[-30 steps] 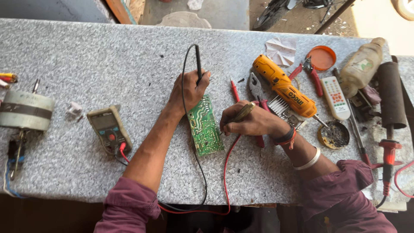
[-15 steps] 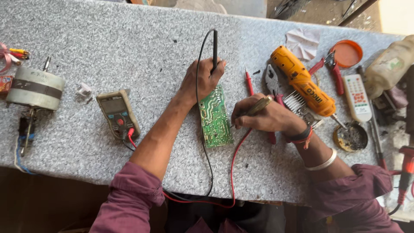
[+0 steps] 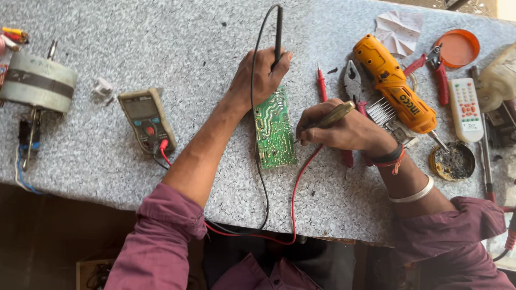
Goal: The person uses a multimeter probe and a small screwdriver to test and scrape points on a green circuit board. The person holds the board steady with one hand while probing and scraping with the other, working across multiple points on the board.
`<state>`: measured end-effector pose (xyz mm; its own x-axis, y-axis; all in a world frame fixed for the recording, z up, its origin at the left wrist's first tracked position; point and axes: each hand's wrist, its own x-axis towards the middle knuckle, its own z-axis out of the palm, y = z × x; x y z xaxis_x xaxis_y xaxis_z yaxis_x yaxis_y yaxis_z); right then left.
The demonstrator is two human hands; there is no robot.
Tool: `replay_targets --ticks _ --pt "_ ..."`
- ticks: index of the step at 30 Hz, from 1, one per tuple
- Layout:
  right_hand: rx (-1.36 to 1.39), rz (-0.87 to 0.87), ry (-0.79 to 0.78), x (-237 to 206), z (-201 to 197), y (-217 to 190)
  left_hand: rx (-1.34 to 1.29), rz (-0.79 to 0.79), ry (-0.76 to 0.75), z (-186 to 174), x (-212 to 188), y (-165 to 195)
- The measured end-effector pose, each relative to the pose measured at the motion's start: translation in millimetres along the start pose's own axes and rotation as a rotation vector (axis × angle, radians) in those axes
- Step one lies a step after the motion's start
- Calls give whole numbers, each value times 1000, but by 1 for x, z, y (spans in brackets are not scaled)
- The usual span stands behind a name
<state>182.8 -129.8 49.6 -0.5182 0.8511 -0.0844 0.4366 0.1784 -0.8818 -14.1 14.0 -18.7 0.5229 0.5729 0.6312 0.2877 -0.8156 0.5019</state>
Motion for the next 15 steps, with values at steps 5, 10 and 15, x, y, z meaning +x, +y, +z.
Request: replay_targets --ticks 5,10,15 --pt "13 -2 7 1 1 -3 -115 -316 -205 -3 3 2" --pt "-35 30 7 0 -1 -3 -123 -246 -110 -4 6 8" --pt "-7 51 80 -2 0 -3 -122 -253 -142 -5 7 9"
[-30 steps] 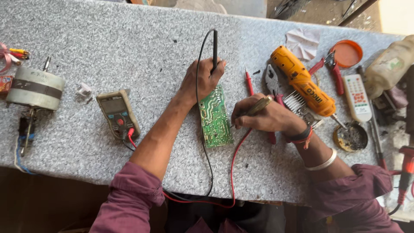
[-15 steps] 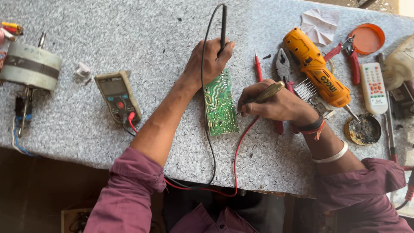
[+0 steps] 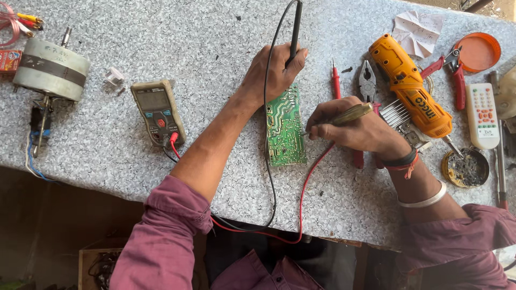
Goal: The person uses a multimeter probe and a small screwdriver to test and scrape points on a green circuit board. The person holds the board steady with one hand while probing and scraping with the other, working across multiple points on the board.
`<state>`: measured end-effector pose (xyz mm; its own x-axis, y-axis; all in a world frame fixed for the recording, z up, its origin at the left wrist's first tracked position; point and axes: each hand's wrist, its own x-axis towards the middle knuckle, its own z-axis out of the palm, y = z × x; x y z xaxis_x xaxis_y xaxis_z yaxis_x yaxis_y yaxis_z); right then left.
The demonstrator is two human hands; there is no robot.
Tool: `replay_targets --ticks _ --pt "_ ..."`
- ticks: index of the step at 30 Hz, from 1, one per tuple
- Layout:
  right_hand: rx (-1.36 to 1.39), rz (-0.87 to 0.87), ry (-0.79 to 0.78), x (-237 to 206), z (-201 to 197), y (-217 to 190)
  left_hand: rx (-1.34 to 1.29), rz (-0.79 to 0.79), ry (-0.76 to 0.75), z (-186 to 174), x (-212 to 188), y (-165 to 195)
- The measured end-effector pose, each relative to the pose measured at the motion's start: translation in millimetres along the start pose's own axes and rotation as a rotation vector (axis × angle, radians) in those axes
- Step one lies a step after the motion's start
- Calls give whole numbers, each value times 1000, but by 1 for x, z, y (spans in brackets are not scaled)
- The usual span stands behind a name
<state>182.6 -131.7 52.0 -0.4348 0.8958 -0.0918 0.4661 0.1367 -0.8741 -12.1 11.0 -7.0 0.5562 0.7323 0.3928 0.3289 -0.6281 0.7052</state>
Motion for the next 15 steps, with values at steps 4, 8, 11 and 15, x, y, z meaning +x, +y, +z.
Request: replay_targets --ticks 4,8,11,15 --pt "-29 60 48 0 1 1 24 46 34 2 1 0" --pt "-36 57 61 0 2 3 18 18 24 4 1 -1" --pt "-39 33 58 0 2 4 13 48 50 4 0 0" --pt "-43 68 61 -1 2 5 22 31 44 3 0 1"
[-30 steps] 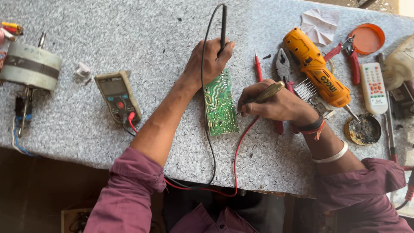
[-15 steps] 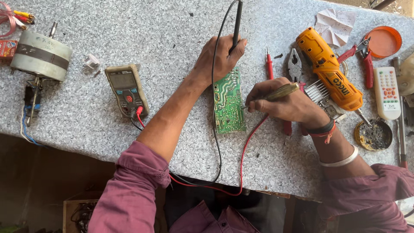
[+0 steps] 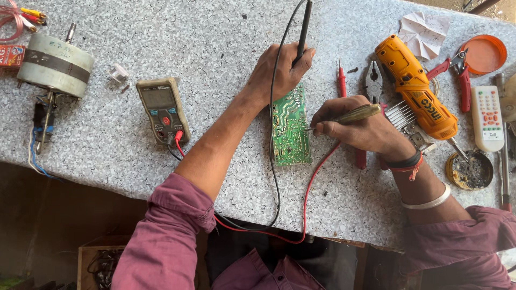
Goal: The person uses a multimeter probe and a small screwdriver to test and scrape points on a green circuit board. The person holds the board steady with one hand while probing and scraping with the other, working across multiple points on the board.
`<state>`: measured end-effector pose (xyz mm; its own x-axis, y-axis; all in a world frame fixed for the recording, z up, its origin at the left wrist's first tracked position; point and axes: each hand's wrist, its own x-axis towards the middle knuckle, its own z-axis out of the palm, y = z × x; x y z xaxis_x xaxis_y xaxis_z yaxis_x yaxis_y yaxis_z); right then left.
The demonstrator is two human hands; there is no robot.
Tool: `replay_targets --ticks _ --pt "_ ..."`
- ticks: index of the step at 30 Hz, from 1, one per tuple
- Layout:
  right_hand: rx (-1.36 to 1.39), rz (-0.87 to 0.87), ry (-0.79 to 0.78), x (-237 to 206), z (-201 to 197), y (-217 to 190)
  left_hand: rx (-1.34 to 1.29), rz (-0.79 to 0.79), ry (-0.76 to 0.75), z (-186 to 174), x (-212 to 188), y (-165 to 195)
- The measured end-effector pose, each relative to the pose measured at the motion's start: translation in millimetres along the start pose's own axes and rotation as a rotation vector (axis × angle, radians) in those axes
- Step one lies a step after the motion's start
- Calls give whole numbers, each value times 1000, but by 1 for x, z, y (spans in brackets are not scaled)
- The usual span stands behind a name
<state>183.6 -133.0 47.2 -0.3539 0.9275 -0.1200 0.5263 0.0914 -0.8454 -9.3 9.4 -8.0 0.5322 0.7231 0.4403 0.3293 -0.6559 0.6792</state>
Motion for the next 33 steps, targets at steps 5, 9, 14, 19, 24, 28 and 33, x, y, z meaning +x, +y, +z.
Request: replay_targets --ticks 5,9,14,19,24,28,33 --pt "138 -62 53 -1 3 3 -2 -32 -24 1 1 0" --pt "199 -195 76 -4 5 5 -5 -33 -40 2 2 -1" --pt "251 -224 6 -2 10 3 -4 -16 -23 0 1 0" --pt "219 -209 -20 -3 13 -4 -7 0 -15 0 1 0" --pt "201 -177 -24 -2 12 -8 7 30 13 1 2 -1" --pt "192 -156 -14 -2 13 -8 6 17 2 1 1 0" --pt "130 -198 3 -1 14 -6 -6 2 -20 1 2 1"
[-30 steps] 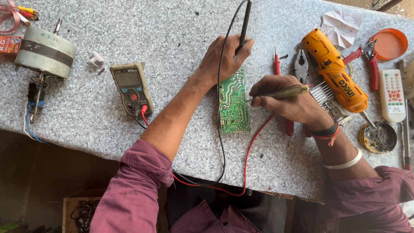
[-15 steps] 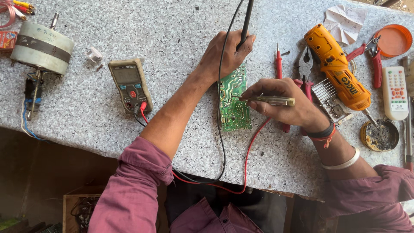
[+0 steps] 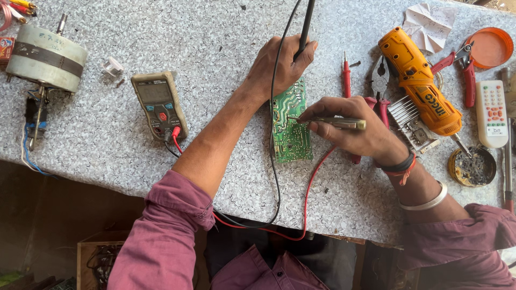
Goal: The person uses a multimeter probe and a small screwdriver to test and scrape points on a green circuit board. The person holds the board steady with one hand while probing and scraping with the other, working across multiple points on the board.
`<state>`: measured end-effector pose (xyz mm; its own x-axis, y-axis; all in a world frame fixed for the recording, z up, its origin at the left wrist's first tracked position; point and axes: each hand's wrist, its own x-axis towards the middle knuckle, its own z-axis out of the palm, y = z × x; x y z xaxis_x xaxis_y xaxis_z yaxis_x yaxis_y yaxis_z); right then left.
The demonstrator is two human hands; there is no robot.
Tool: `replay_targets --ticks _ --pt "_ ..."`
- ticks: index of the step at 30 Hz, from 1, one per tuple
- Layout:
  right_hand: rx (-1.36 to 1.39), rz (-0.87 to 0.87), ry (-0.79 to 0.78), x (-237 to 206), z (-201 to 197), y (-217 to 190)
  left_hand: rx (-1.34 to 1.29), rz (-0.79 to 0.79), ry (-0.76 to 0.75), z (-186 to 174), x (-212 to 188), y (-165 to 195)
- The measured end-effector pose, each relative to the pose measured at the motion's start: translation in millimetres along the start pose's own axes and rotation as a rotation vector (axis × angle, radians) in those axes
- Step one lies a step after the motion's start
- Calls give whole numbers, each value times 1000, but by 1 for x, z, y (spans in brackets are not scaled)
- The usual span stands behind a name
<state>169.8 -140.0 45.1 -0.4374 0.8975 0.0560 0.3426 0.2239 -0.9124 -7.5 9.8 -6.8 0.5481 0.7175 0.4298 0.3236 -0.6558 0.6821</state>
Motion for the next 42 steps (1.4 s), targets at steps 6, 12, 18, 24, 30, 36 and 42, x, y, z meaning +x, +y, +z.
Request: replay_targets --ticks 6,12,18,24,30,36,42 --pt "-280 -270 91 -1 11 -4 0 42 26 1 0 -2" --pt "-297 -305 113 0 11 -12 3 27 18 1 -1 -2" --pt "-344 -317 104 1 14 -13 24 52 60 2 0 -3" --pt "-198 -212 129 -1 8 -2 13 62 55 2 -2 -3" --pt "-307 28 300 1 0 8 2 2 1 0 0 -3" --pt "-239 75 318 -2 -1 4 16 8 -7 1 0 -5" --pt "-238 98 332 -1 1 1 8 17 -7 0 0 -4"
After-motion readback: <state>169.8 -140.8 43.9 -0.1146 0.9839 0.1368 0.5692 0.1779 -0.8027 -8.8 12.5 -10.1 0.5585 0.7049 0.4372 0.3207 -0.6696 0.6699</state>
